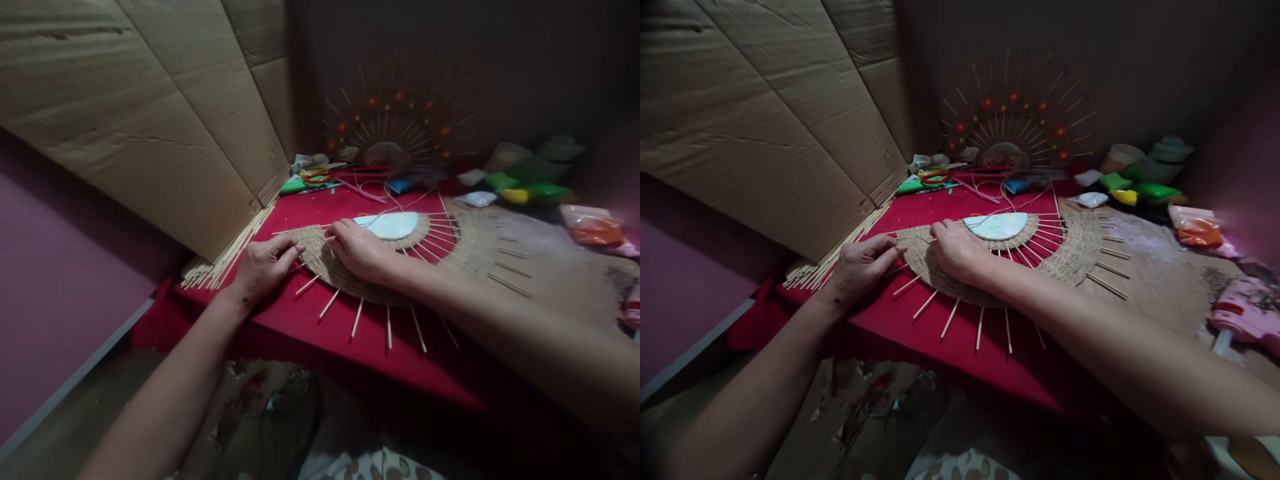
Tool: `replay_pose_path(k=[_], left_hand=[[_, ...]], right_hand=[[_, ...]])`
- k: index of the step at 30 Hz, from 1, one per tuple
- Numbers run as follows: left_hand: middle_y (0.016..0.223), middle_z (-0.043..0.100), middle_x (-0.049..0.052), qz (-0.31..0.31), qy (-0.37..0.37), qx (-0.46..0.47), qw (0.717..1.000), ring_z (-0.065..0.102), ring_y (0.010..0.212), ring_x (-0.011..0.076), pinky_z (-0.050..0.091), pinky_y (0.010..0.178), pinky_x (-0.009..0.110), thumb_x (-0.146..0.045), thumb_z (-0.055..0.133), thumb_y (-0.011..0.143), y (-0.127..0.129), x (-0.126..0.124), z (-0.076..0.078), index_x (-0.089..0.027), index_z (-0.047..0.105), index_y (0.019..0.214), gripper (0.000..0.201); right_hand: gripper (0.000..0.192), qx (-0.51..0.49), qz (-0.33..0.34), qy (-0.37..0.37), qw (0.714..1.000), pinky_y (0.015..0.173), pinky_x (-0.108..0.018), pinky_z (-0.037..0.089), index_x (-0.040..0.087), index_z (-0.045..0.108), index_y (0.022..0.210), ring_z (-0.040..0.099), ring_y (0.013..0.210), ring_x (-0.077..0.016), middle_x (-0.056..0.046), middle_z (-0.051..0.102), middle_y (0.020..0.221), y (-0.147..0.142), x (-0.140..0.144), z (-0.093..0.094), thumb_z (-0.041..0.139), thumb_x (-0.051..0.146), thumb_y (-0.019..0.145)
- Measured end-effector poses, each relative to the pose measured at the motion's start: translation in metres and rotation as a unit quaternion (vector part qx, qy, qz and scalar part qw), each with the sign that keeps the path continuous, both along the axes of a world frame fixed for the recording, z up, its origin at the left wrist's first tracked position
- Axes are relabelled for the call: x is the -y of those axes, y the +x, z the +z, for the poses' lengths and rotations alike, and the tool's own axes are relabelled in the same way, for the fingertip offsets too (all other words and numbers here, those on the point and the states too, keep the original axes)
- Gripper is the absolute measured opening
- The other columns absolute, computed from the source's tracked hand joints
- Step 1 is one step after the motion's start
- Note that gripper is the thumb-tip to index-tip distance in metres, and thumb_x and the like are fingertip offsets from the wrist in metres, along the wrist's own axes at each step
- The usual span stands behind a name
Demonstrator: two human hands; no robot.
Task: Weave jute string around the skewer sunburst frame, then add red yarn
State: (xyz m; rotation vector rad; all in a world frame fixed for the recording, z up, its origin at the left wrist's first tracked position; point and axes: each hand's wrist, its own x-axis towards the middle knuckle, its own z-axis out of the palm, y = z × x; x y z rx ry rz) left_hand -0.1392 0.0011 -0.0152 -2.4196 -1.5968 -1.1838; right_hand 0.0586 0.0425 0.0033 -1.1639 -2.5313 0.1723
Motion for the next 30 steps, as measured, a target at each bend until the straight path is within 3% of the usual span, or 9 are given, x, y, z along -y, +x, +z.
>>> replay_pose_path(k=[6, 12, 23, 30], left_hand=[[0.049, 0.048, -0.005, -0.023, 0.010, 0.000, 1.000, 0.038, 0.044, 0.0050, 0.031, 0.045, 0.018, -0.027, 0.055, 0.083, 0.002, 0.006, 0.003, -0.016, 0.058, 0.065, 0.021], [0.050, 0.051, -0.005, -0.014, -0.006, 0.027, 1.000, 0.041, 0.044, 0.0053, 0.033, 0.046, 0.018, -0.027, 0.055, 0.082, 0.002, 0.010, 0.005, -0.015, 0.060, 0.066, 0.020], [0.053, 0.052, -0.004, -0.006, -0.021, 0.072, 0.997, 0.043, 0.047, 0.0060, 0.035, 0.047, 0.019, -0.026, 0.054, 0.080, 0.000, 0.009, 0.004, -0.014, 0.060, 0.069, 0.017], [0.053, 0.052, -0.004, -0.031, -0.051, 0.027, 0.998, 0.044, 0.047, 0.0064, 0.035, 0.049, 0.019, -0.024, 0.052, 0.080, 0.001, 0.009, 0.003, -0.015, 0.059, 0.067, 0.017]], right_hand=[[0.025, -0.006, 0.035, 0.020, 0.999, 0.072, -0.028, 0.037, 0.012, 0.056, 0.101, 0.052, 0.089, -0.0182, -0.011, 0.060, 0.100, -0.001, 0.002, -0.005, 0.034, 0.018, 0.092], [0.024, 0.062, 0.048, 0.056, 0.995, 0.064, -0.029, 0.036, 0.013, 0.057, 0.099, 0.054, 0.079, -0.0180, -0.011, 0.058, 0.099, -0.001, 0.011, -0.002, 0.035, 0.016, 0.089], [0.036, 0.091, 0.125, 0.060, 0.986, 0.072, -0.034, 0.042, 0.011, 0.045, 0.120, 0.058, 0.091, -0.0226, -0.016, 0.058, 0.114, 0.014, 0.010, 0.003, 0.034, 0.014, 0.086], [0.041, 0.087, 0.201, 0.079, 0.972, 0.073, -0.035, 0.043, 0.008, 0.038, 0.127, 0.056, 0.094, -0.0228, -0.017, 0.058, 0.109, 0.034, 0.008, -0.005, 0.035, 0.014, 0.087]])
